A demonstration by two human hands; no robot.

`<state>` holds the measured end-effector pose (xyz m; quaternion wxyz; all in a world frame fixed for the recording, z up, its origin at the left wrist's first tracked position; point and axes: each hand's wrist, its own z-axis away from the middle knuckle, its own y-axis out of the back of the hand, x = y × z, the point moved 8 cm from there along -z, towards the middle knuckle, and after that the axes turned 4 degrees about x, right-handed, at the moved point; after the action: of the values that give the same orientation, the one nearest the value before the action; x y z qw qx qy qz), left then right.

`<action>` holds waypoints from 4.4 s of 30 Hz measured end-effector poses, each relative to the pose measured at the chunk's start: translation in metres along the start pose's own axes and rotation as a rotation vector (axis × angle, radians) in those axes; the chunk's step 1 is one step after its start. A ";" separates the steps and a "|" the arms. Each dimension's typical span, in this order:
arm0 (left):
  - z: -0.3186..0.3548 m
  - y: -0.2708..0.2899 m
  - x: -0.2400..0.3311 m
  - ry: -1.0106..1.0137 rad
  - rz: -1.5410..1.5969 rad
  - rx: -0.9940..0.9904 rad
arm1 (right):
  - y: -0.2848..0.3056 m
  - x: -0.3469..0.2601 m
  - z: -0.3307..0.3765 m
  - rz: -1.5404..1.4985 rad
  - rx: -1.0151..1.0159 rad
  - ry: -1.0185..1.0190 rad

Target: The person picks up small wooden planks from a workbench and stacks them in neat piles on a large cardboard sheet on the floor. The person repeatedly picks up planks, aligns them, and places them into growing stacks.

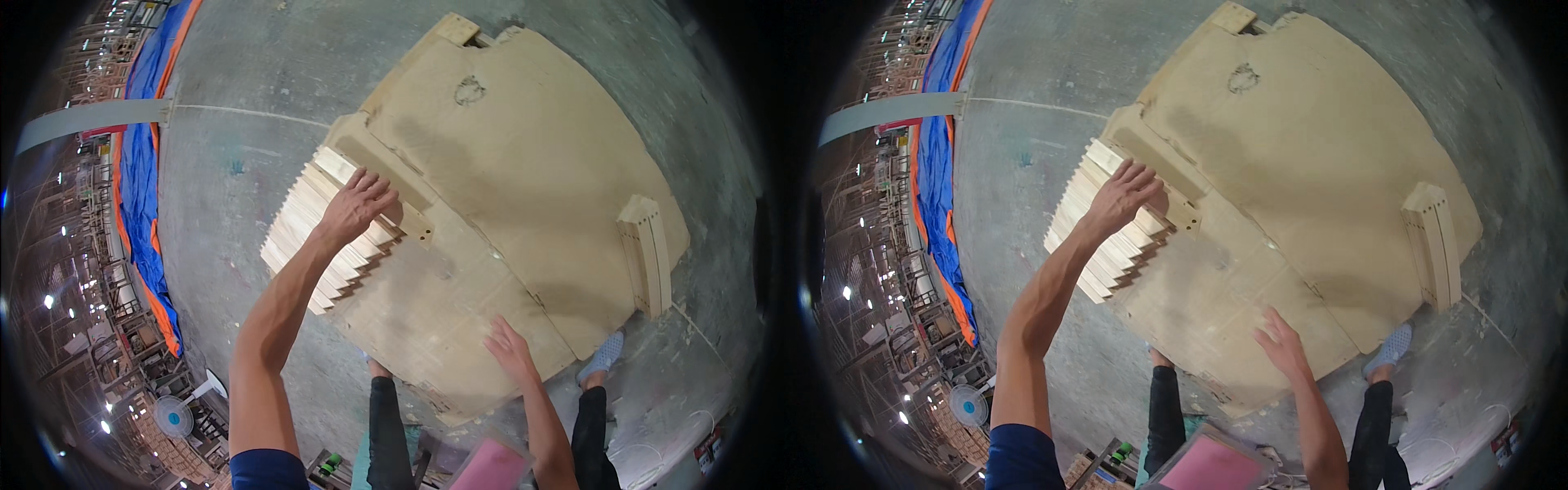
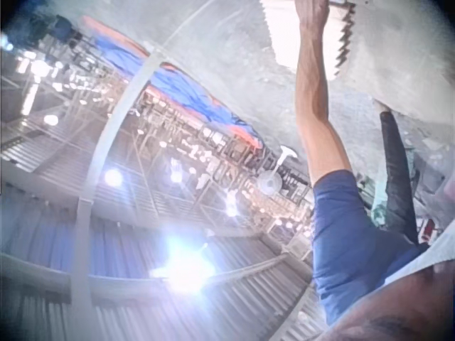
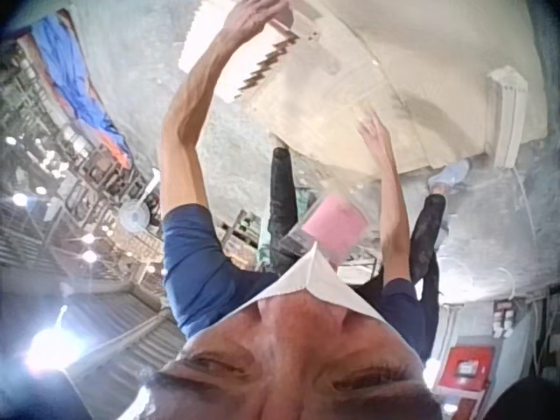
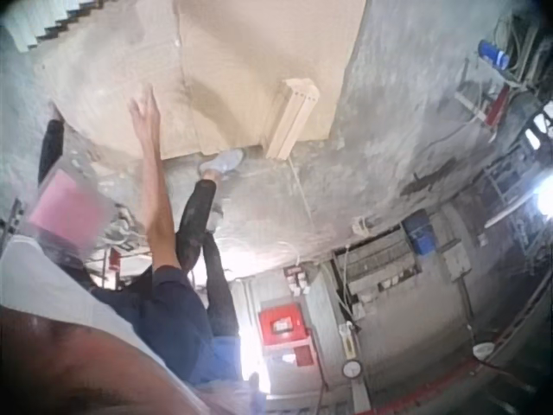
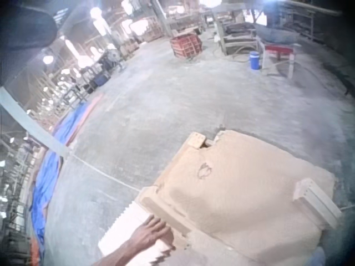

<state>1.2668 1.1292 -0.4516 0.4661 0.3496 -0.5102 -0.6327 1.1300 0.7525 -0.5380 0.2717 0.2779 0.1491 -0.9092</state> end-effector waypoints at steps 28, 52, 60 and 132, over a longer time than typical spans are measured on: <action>0.013 -0.071 -0.053 -0.034 0.094 -0.030 | 0.009 0.118 0.055 0.072 0.259 -0.192; 0.030 -0.067 -0.058 0.021 0.194 0.049 | -0.030 0.154 0.077 0.209 0.202 -0.230; 0.012 -0.072 -0.056 0.058 0.170 -0.025 | -0.029 0.156 0.080 0.199 0.190 -0.269; -0.035 -0.206 0.449 1.388 2.573 0.481 | 0.250 -0.032 -0.079 0.197 -0.024 -0.196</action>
<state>1.1070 0.7027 -0.6456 0.7703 -0.0396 -0.2326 0.5924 1.3299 0.5972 -0.6120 0.3762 0.1979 0.1046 -0.8991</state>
